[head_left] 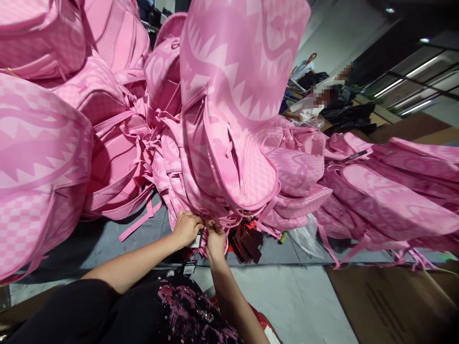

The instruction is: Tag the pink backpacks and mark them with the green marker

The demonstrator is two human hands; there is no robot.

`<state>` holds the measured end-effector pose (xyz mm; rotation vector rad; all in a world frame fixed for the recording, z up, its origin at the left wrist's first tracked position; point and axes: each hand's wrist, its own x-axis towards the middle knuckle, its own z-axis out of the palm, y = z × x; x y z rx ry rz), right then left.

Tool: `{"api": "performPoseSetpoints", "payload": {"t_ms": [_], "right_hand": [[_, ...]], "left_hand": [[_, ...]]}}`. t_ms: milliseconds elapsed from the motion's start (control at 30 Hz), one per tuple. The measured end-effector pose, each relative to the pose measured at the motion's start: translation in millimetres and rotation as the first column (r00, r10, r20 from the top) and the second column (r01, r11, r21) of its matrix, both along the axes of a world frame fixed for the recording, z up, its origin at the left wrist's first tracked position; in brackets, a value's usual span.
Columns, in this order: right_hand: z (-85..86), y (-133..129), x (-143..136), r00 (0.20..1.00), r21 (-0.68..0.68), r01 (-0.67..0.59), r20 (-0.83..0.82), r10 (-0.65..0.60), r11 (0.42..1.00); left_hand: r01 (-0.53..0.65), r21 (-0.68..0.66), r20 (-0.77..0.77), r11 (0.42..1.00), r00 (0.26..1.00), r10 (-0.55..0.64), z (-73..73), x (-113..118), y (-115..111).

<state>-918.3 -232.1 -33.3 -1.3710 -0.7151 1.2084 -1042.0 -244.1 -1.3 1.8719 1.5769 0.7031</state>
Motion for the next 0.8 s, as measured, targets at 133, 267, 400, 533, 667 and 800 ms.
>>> {"api": "performPoseSetpoints", "payload": {"t_ms": [133, 267, 400, 533, 667, 800], "right_hand": [[-0.1, -0.5, 2.7, 0.996, 0.016, -0.047, 0.078, 0.046, 0.999], [6.0, -2.8, 3.3, 0.986, 0.050, -0.076, 0.151, 0.067, 0.996], [6.9, -2.0, 0.3, 0.981, 0.099, -0.035, 0.196, 0.015, 0.994], [3.2, 0.6, -1.5, 0.977, 0.124, 0.010, 0.211, -0.036, 0.992], [-0.3, -0.8, -1.5, 0.979, 0.128, 0.019, 0.201, -0.045, 0.992], [-5.7, -1.0, -1.7, 0.974, 0.124, 0.023, 0.221, -0.050, 0.992]], "left_hand": [[-0.033, -0.034, -0.014, 0.999, 0.999, 0.033, -0.7, 1.9, 2.9], [-0.044, -0.030, -0.033, 0.999, 0.999, 0.043, -0.8, 5.4, 4.8], [-0.033, 0.001, -0.044, 0.999, 0.998, 0.033, -2.1, 7.2, 6.7], [-0.046, 0.014, -0.072, 0.999, 0.996, 0.047, -3.4, 10.8, 8.0], [-0.082, 0.002, -0.085, 0.997, 0.993, 0.082, -4.1, 14.2, 4.7], [-0.002, -0.021, -0.044, 1.000, 0.999, 0.001, -5.7, 10.7, -1.1]]}}
